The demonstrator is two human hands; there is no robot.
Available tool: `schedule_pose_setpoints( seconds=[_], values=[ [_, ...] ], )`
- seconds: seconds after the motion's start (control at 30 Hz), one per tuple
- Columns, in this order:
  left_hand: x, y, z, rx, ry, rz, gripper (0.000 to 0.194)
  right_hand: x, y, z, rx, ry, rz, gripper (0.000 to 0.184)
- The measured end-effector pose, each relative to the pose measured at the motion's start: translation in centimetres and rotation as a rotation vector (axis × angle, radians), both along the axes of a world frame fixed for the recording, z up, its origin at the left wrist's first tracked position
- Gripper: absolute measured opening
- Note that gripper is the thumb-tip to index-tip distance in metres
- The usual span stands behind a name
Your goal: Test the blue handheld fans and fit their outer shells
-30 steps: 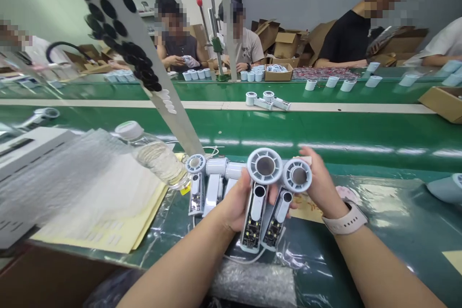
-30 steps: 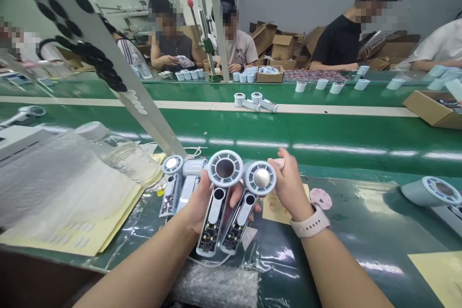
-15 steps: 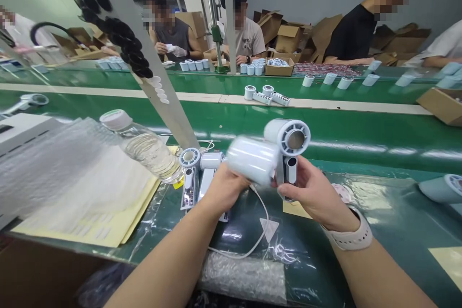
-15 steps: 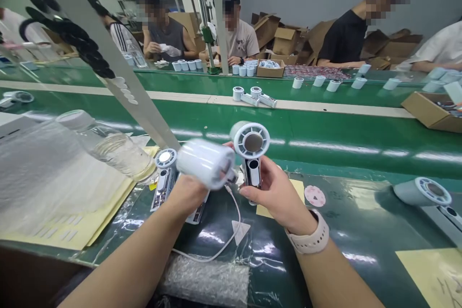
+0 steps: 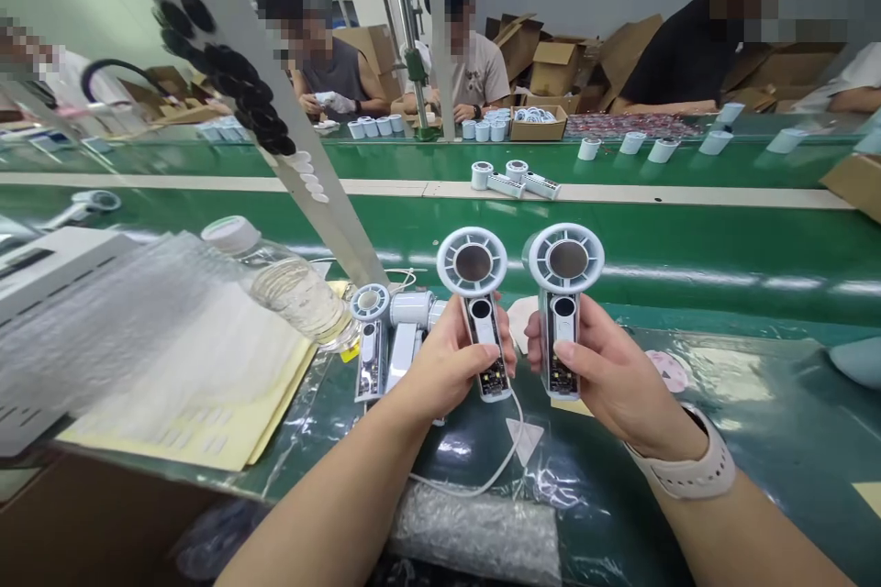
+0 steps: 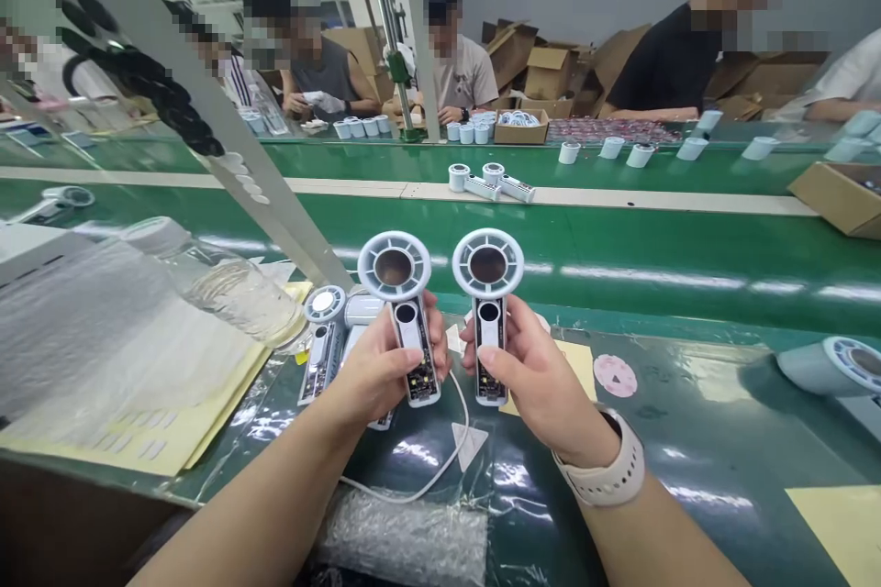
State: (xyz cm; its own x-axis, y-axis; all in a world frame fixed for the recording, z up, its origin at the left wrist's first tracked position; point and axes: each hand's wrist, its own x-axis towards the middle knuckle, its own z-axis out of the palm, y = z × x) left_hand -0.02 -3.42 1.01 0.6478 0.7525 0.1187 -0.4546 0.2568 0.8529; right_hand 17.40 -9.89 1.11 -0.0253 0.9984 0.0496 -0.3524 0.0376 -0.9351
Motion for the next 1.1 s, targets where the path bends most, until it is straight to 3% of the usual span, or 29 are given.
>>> schedule_pose_setpoints(
  seconds=[0.23, 0.63, 0.87, 1.0, 1.1],
  values=[
    [0.3, -0.1, 0.0, -0.029, 0.010, 0.006, 0.044, -0.5, 0.6, -1.0, -0.091, 0.000, -0.005, 0.038],
    [0.4, -0.3, -0.1, -0.020, 0.002, -0.032, 0.044, -0.8, 0.4, -1.2, -0.070, 0.004, -0.035, 0.034],
    [0.5, 0.2, -0.2, -0.101, 0.108, 0.132, 0.039, -0.9, 0.5, -1.1, -0.106, -0.008, -0.110, 0.022],
    [0.5, 0.3, -0.3, -0.057, 0.074, 0.043, 0.042, -0.7, 0.3, -0.7, -0.097, -0.017, -0.075, 0.023],
    [0.7, 0.4, -0.4, -0.068, 0.112, 0.073, 0.042, -0.6, 0.3, -0.7, -0.075, -0.054, -0.091, 0.023]
  ],
)
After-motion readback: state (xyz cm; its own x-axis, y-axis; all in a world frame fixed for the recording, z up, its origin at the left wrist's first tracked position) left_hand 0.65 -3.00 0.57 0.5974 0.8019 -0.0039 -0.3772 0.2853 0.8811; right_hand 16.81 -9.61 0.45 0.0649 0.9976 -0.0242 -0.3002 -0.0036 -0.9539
